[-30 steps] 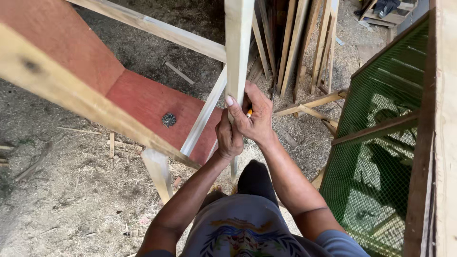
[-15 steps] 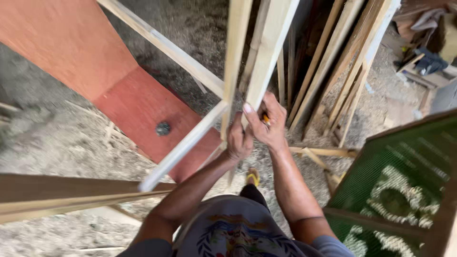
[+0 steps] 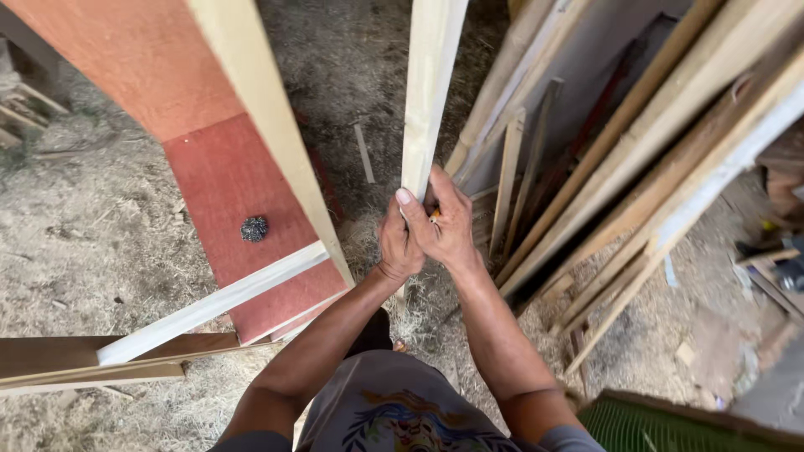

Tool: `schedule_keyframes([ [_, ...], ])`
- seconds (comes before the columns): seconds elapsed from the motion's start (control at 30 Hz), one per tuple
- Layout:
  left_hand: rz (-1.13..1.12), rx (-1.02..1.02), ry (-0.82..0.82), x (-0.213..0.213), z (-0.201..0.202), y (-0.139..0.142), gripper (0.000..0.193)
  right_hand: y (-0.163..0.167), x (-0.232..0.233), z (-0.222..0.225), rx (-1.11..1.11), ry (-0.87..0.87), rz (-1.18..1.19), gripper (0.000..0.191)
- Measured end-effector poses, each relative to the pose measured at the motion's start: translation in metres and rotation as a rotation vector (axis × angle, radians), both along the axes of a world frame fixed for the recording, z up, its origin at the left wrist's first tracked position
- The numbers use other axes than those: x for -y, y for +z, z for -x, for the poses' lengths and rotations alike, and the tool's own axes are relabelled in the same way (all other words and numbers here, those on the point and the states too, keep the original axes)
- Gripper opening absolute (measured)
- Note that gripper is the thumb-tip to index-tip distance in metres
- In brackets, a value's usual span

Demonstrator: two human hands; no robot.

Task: The person uses a tape measure and pencil to measure and mark a wooden frame, then fits thin wood strips against the frame and marks their lengths. They carry the strips to a workbench, saw one strip, and use an electric planer to plane a strip on the bench.

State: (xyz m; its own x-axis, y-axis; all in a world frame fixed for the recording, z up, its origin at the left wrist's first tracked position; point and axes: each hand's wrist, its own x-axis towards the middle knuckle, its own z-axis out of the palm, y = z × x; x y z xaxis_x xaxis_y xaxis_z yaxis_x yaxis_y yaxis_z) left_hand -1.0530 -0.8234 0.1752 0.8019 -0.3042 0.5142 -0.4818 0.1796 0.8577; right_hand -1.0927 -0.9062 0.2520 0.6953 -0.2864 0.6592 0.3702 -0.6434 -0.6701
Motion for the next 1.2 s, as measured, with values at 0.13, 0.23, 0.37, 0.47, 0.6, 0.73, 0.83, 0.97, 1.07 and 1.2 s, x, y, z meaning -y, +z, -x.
schedule_keyframes([
  [0.13,0.014,-0.010,0.074,0.031,-0.031,0.003,0.040,-0.001,0.034,-0.043,0.000,0.105,-0.013,0.048],
  [0.23,0.026,-0.063,0.107,0.048,-0.052,-0.001,0.038,-0.005,0.053,-0.073,-0.011,0.183,-0.012,0.047],
  [0.37,0.051,-0.077,0.220,0.063,-0.083,-0.010,0.038,-0.008,0.073,-0.108,-0.057,0.263,0.042,0.036],
  [0.47,0.039,-0.072,0.327,0.069,-0.111,-0.018,0.035,-0.010,0.080,-0.142,-0.021,0.313,0.090,0.032],
  [0.6,-0.041,-0.077,0.498,0.067,-0.129,-0.035,0.032,-0.022,0.079,-0.167,-0.092,0.424,0.051,0.029],
  [0.73,-0.037,-0.027,0.593,0.062,-0.139,-0.048,0.033,-0.039,0.076,-0.192,-0.077,0.589,0.056,0.031],
  [0.83,-0.061,-0.063,0.697,0.066,-0.143,-0.050,0.033,-0.047,0.079,-0.214,-0.120,0.792,0.024,0.029],
  [0.97,-0.030,0.061,0.917,0.079,-0.145,-0.048,0.039,-0.048,0.087,-0.236,-0.088,0.990,0.049,0.034],
  [1.07,-0.013,-0.014,1.025,0.098,-0.141,-0.051,0.040,-0.047,0.098,-0.243,-0.126,1.095,0.059,0.034],
  [1.2,-0.005,-0.116,1.218,0.125,-0.139,-0.062,0.032,-0.040,0.111,-0.248,0.004,1.264,0.080,0.030],
])
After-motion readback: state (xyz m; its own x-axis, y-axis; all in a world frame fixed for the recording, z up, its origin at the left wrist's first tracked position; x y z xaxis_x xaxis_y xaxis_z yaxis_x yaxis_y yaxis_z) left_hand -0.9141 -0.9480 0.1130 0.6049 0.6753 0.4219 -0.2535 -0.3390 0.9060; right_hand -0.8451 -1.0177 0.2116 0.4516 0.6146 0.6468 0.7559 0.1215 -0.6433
